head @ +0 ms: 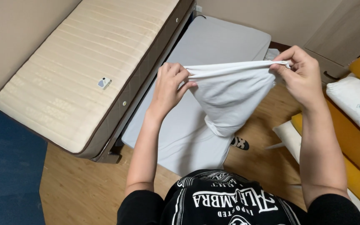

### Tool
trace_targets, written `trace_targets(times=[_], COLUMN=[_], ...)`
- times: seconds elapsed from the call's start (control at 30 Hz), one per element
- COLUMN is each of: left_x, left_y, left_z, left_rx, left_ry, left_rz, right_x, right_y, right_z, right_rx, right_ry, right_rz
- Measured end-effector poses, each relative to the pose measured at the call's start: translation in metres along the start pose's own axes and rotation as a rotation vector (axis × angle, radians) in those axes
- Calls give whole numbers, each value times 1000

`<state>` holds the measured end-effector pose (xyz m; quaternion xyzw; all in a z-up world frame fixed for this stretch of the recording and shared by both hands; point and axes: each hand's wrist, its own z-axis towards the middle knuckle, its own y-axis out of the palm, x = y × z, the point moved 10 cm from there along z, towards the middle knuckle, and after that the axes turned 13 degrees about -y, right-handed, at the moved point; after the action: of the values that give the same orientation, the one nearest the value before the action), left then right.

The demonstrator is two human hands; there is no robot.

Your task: The person folds white towels and a white pillowcase by hand. They unfold each item, align edges, fold in half or quarters, and place the folded items on a stack on a nearby surface.

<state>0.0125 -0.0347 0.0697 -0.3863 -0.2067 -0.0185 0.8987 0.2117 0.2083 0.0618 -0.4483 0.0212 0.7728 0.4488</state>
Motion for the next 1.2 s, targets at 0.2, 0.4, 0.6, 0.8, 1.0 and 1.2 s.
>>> trace_targets(times=[0.2, 0.4, 0.6, 0.8, 1.0, 1.2], left_x=[6, -26, -184, -140, -106, -97], left_y=[-24, -41, 233, 208, 179, 160], left_z=[2, 30, -136, -179, -151, -188], left_rx=[16, 171, -550, -505, -406, -430], left_ry=[-35, -292, -860, -1134, -1074, -1244], left_rz=[-107, -799, -734, -926, -1443, -1250], right_x=[8, 0, 106, 127, 57, 159], right_y=[-3, -32, 106, 110, 130, 168], right_z=[0, 32, -33, -97, -38, -144], right_rx=[36, 333, -197, 3, 58, -199], right_ry=[118, -114, 332, 749, 365, 547], right_rz=[77, 217, 66, 367, 1323, 644])
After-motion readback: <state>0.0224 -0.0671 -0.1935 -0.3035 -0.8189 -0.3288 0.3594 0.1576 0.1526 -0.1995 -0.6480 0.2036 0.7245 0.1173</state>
